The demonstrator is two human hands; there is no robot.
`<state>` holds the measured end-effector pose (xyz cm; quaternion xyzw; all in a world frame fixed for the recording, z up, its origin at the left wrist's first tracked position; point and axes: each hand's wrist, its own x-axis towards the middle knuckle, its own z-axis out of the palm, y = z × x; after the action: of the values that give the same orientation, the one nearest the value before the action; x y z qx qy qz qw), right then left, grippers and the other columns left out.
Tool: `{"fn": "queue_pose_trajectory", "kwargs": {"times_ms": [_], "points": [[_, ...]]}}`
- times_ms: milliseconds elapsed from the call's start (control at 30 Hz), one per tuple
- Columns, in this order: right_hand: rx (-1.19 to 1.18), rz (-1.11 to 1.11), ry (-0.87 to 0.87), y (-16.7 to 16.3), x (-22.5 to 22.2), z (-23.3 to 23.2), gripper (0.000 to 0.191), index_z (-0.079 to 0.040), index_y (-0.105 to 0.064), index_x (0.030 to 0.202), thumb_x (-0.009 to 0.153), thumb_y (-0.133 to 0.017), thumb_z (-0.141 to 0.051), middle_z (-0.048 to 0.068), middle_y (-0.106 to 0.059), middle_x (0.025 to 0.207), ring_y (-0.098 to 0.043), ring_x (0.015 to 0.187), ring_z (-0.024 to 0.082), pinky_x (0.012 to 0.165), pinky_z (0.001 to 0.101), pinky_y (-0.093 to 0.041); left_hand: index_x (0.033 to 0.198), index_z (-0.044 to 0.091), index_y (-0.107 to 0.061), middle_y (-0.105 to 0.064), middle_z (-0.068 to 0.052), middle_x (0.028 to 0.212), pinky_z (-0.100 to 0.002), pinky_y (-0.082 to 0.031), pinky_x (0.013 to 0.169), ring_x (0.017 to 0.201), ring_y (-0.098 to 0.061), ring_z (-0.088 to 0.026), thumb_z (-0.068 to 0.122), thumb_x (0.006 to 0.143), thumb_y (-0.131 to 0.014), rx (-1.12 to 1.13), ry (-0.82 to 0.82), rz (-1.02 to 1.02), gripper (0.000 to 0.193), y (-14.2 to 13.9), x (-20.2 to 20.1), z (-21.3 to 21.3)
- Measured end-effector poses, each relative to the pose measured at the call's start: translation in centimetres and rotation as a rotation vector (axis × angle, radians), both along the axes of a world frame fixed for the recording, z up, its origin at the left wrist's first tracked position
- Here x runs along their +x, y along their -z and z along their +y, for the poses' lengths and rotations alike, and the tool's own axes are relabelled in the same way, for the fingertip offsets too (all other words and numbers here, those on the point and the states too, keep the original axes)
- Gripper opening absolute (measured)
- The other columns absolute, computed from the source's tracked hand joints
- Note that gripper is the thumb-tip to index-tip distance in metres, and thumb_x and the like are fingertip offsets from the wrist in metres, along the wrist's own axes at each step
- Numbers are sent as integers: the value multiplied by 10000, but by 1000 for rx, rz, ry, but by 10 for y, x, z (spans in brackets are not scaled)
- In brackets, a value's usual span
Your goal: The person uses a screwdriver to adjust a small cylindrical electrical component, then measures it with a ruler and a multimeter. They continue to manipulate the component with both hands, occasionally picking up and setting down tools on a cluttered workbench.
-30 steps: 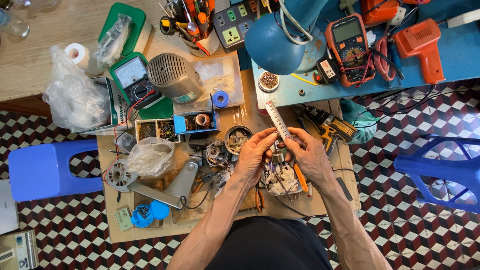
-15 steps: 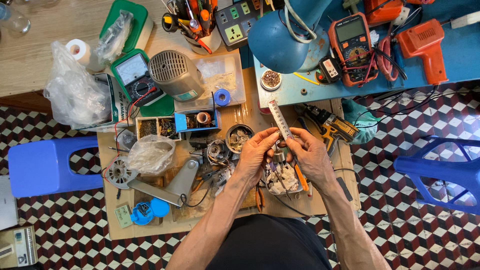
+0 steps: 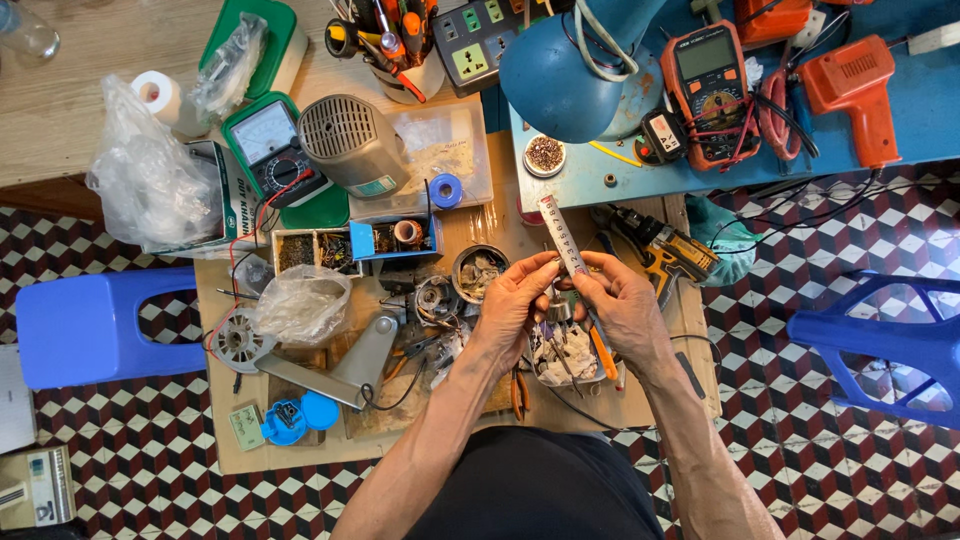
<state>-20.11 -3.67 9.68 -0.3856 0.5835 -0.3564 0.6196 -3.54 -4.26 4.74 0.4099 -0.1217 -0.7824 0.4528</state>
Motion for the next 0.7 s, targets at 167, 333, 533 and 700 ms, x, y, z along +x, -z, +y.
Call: {"fn": "queue_pose_trajectory", "kwargs": {"times_ms": [167, 333, 533, 700], "points": [[-9, -22, 0, 1, 0, -1, 355, 2, -611, 1320, 992, -595, -134, 77, -737, 944, -610, 646, 65, 562, 190, -502, 1231, 13, -649, -713, -13, 867, -143, -442, 485, 582, -564, -8, 193, 940, -736, 6, 2, 3, 353, -2, 0, 0], [10, -45, 6, 2, -1, -2, 360, 12, -598, 1321, 994, -593, -137, 77, -734, 949, -608, 646, 67, 567, 192, -511, 1240, 9, -639, -713, -14, 877, -142, -449, 493, 589, -564, -6, 195, 945, -737, 10, 3, 4, 362, -5, 1, -1], [-26, -67, -18, 2, -3, -4, 360, 26, -599, 1322, 997, -598, -131, 92, -738, 952, -610, 649, 68, 572, 193, -505, 1237, 16, -634, -713, -6, 877, -142, -449, 492, 587, -563, -4, 190, 942, -735, 1, -12, 31, 356, -8, 1, -1], [-32, -59, -24, -3, -1, -6, 358, 13, -607, 1317, 990, -601, -129, 90, -755, 942, -618, 652, 70, 576, 201, -504, 1246, 17, -637, -702, 5, 849, -142, -448, 479, 573, -558, 1, 191, 950, -729, -26, -23, 24, 356, -9, 3, 1]]}}
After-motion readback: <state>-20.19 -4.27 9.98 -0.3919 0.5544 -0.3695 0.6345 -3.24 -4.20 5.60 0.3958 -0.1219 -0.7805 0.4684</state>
